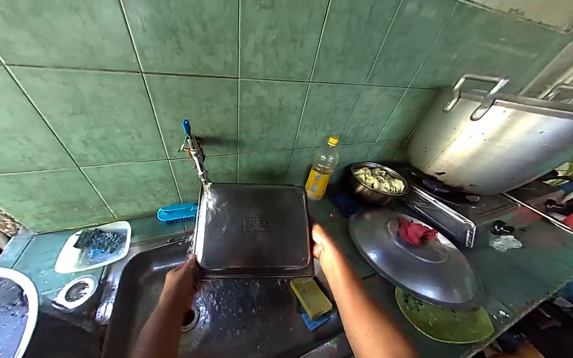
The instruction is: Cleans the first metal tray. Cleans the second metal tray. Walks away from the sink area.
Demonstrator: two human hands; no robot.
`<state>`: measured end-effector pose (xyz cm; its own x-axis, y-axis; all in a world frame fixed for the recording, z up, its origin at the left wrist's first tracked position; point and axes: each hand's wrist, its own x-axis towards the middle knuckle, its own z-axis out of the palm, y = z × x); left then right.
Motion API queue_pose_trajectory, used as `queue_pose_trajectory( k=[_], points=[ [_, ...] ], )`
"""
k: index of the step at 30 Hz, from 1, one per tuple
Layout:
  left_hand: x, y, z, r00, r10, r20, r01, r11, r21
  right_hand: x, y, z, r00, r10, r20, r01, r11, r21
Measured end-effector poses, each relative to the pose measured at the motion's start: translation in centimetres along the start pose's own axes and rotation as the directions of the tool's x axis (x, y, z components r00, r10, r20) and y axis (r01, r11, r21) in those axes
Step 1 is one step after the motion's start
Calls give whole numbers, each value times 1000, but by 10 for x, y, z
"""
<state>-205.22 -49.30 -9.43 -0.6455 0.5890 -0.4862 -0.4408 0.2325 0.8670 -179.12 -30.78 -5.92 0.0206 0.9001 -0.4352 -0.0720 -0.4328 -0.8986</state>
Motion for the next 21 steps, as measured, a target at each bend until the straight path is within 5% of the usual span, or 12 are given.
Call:
queue_pose_trajectory(
  k=[4,8,12,17,21],
  points=[
    [-33,51,-42,964,212,-161,-214,977,4,-12,55,47,988,90,128,-92,996,6],
    [-89,87,-66,900,357,-249,-308,927,214,-29,92,97,938,169,303,-178,984,1],
    [-137,99,-75,830,475,-292,-415,876,244,-43,91,151,911,234,341,-240,970,-24],
    [-172,81,-80,795,538,-281,-479,840,256,-49,51,204,941,61,333,14,976,-218],
    [-185,68,-89,769,569,-292,-494,819,292,-60,9,232,902,-152,405,319,866,-385]
  ],
)
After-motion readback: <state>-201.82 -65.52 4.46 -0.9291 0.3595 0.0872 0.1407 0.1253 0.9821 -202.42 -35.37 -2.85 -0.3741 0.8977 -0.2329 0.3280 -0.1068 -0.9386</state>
